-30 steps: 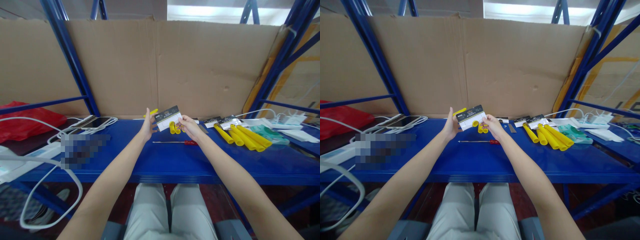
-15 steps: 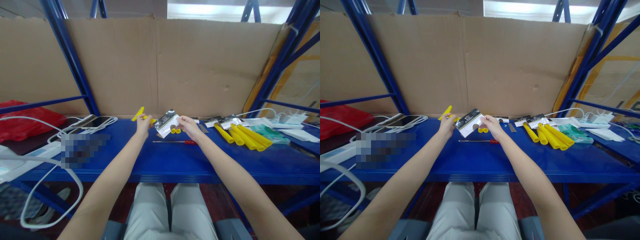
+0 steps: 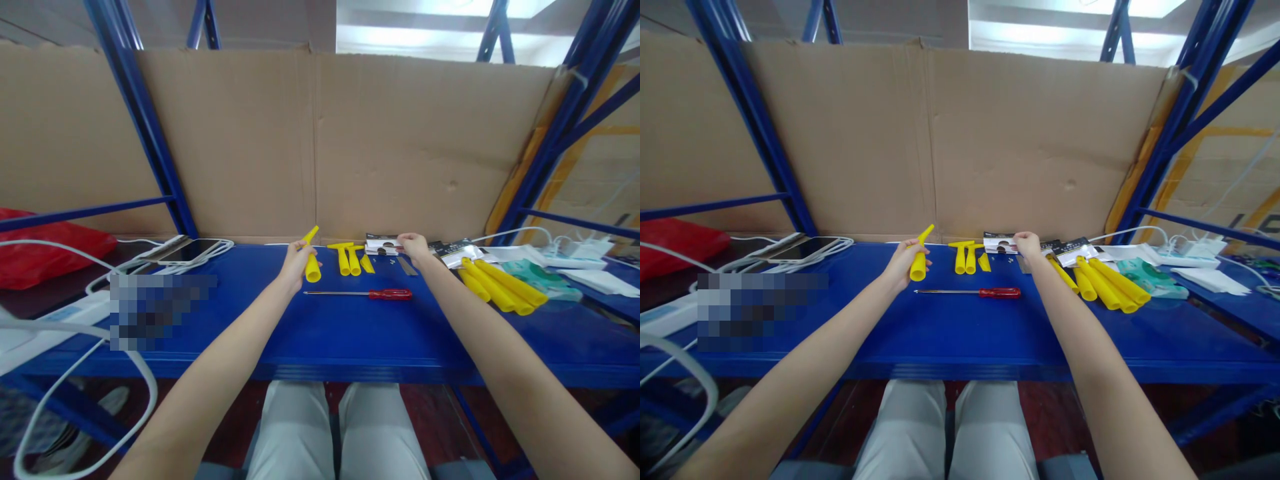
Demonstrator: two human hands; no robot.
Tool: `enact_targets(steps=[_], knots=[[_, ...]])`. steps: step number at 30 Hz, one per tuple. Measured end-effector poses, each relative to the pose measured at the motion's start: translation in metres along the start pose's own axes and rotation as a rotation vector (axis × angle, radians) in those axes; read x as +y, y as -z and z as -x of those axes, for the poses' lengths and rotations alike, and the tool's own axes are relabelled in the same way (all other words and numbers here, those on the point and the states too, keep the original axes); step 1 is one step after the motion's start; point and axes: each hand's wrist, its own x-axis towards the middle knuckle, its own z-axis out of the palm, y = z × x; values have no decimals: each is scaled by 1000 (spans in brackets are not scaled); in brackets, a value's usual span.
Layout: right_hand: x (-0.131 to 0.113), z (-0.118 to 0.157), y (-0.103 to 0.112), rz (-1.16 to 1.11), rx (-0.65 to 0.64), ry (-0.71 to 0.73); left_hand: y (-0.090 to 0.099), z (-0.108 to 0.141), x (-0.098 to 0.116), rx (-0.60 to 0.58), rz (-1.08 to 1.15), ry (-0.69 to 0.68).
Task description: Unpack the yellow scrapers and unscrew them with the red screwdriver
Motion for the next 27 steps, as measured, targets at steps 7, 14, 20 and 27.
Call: enact_targets(steps=[7,14,20,27], knots=[[27,-34,-23,183,32,11,-4,6,3,-15,-40,32],[39,-49,-19,646,-83,277,-6,12,2,-77,-43,39],[32,-42,-19,1176,-209,303,-8,14,3,-89,-61,54],[25,-30,-19,1217,-228,232,-8,13,2,-114,-56,53]])
